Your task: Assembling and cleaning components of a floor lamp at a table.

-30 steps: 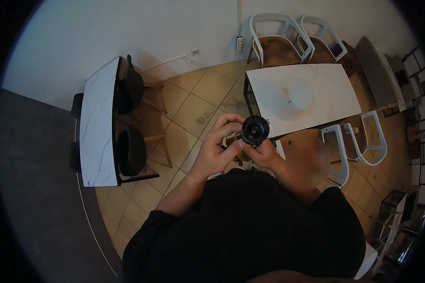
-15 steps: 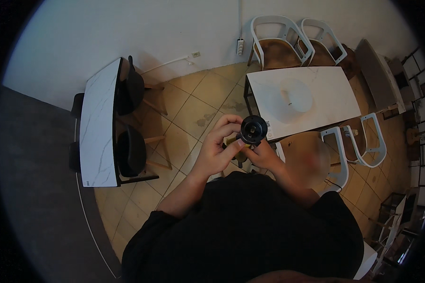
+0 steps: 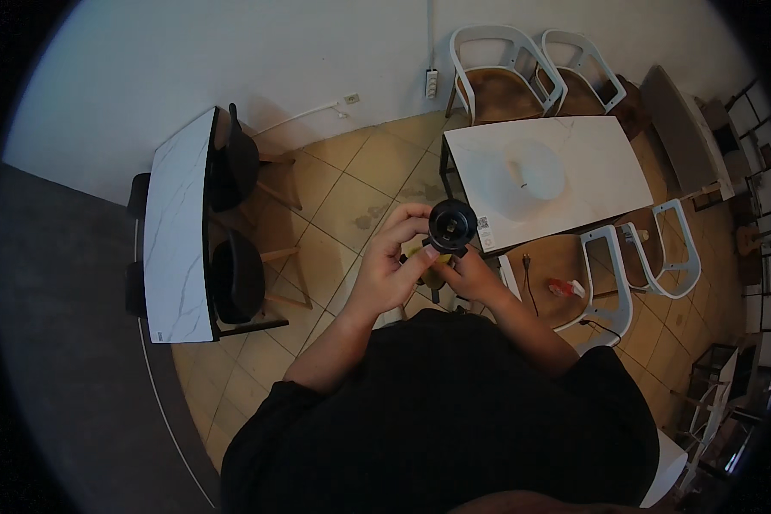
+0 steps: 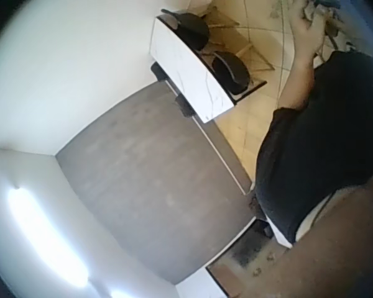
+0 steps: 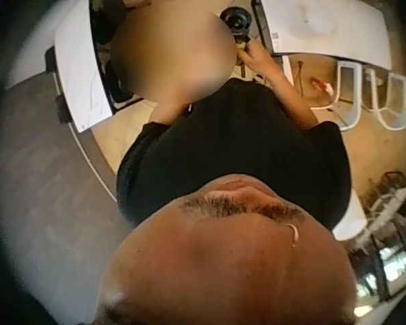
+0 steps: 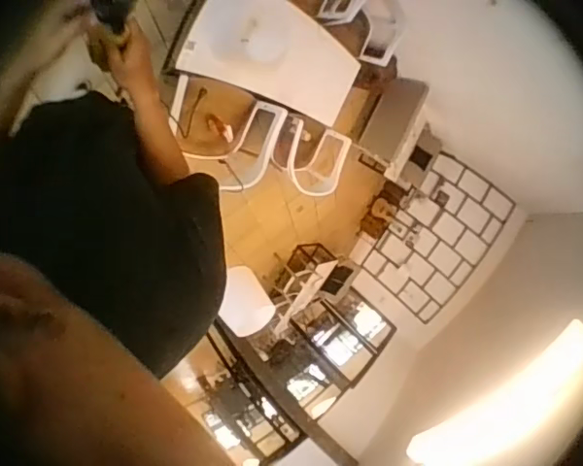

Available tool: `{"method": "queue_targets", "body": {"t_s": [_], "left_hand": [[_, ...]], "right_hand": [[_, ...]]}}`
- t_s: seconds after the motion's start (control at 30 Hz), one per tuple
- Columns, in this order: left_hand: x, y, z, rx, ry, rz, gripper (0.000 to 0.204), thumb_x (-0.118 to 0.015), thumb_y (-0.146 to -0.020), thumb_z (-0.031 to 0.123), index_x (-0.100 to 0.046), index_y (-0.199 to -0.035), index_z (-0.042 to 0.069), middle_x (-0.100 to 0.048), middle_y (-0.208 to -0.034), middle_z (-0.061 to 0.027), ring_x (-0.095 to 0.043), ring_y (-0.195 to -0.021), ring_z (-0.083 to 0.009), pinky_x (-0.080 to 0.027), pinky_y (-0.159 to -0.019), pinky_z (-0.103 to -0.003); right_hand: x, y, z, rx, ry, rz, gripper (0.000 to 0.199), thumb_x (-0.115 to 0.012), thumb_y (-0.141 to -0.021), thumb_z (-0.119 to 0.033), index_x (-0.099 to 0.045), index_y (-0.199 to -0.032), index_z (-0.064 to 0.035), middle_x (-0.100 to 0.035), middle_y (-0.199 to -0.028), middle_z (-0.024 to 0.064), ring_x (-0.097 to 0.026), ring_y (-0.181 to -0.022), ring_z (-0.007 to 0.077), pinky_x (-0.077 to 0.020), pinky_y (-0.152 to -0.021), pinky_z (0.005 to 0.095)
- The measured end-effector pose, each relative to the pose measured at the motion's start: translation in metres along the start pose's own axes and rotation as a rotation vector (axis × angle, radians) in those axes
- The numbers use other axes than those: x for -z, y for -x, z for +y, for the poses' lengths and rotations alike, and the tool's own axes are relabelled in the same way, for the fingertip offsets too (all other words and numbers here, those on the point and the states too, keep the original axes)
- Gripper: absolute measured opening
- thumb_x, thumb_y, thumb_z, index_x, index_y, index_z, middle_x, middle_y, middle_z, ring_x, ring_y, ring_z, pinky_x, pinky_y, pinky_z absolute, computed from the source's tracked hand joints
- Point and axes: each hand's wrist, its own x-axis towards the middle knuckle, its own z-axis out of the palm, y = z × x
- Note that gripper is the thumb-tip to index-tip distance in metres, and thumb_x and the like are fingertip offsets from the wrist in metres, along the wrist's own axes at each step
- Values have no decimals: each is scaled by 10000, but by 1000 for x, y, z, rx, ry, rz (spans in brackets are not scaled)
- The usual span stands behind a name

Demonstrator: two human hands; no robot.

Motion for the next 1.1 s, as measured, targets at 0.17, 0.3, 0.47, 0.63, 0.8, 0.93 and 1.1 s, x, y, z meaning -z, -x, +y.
{"method": "queue_targets", "body": {"t_s": [0.17, 0.3, 0.47, 0.63, 0.8, 0.93, 1.1], "left_hand": [[2, -4, 2, 10, -42, 45, 177, -611, -878, 48, -631, -1046, -5, -545, -1183, -112, -524, -1148, -224, -373, -1018, -336], [2, -5, 1, -2, -48, 16, 176, -604, -879, 46, -627, -1046, -6, -534, -1190, -111, -526, -1142, -226, -378, -1007, -334], [-3, -9, 0, -16, -60, 69, 180, -600, -875, 40, -623, -1047, -7, -518, -1202, -111, -519, -1141, -220, -380, -997, -322], [3, -10, -1, 24, -35, 92, 176, -600, -875, 38, -621, -1044, -9, -515, -1200, -117, -511, -1149, -218, -379, -997, -318], [-2, -7, -1, -40, -57, 47, 184, -607, -876, 43, -617, -1053, -8, -510, -1197, -117, -507, -1148, -215, -381, -990, -312], [-11, -8, 1, 1, 35, 60, 192, -592, -887, 51, -612, -1068, -7, -505, -1205, -111, -511, -1119, -194, -390, -973, -307], [1, -13, -7, 90, 49, 149, 182, -552, -895, 38, -613, -1059, -12, -505, -1220, -112, -519, -1105, -176, -392, -975, -309]], "right_hand": [[2, -1, 17, -152, 63, -53, 321, -580, -935, -42, -516, -1249, -21, -607, -1145, 140, -589, -1068, 192, -466, -926, 328], [0, -11, -58, 141, 85, 113, 313, -559, -912, -6, -523, -1223, -18, -602, -1140, 157, -593, -1079, 262, -447, -941, 351], [-2, -17, -27, 256, 129, 155, 282, -533, -913, -16, -519, -1195, -20, -601, -1075, 164, -604, -1005, 303, -459, -905, 358], [-8, -4, 36, -216, 174, 16, 200, -537, -953, -57, -524, -1149, -18, -594, -1035, 141, -604, -995, 256, -464, -900, 352], [-9, -6, -30, -29, -30, 114, 244, -550, -953, -55, -518, -1192, -18, -589, -1050, 143, -600, -989, 247, -464, -897, 344], [1, -11, -32, 209, 115, 140, 309, -578, -923, -49, -515, -1224, -22, -586, -1045, 163, -597, -993, 265, -460, -891, 341], [-5, -12, 48, -65, 144, 44, 316, -584, -914, -54, -516, -1222, -28, -592, -1036, 172, -607, -992, 288, -465, -884, 365]]}}
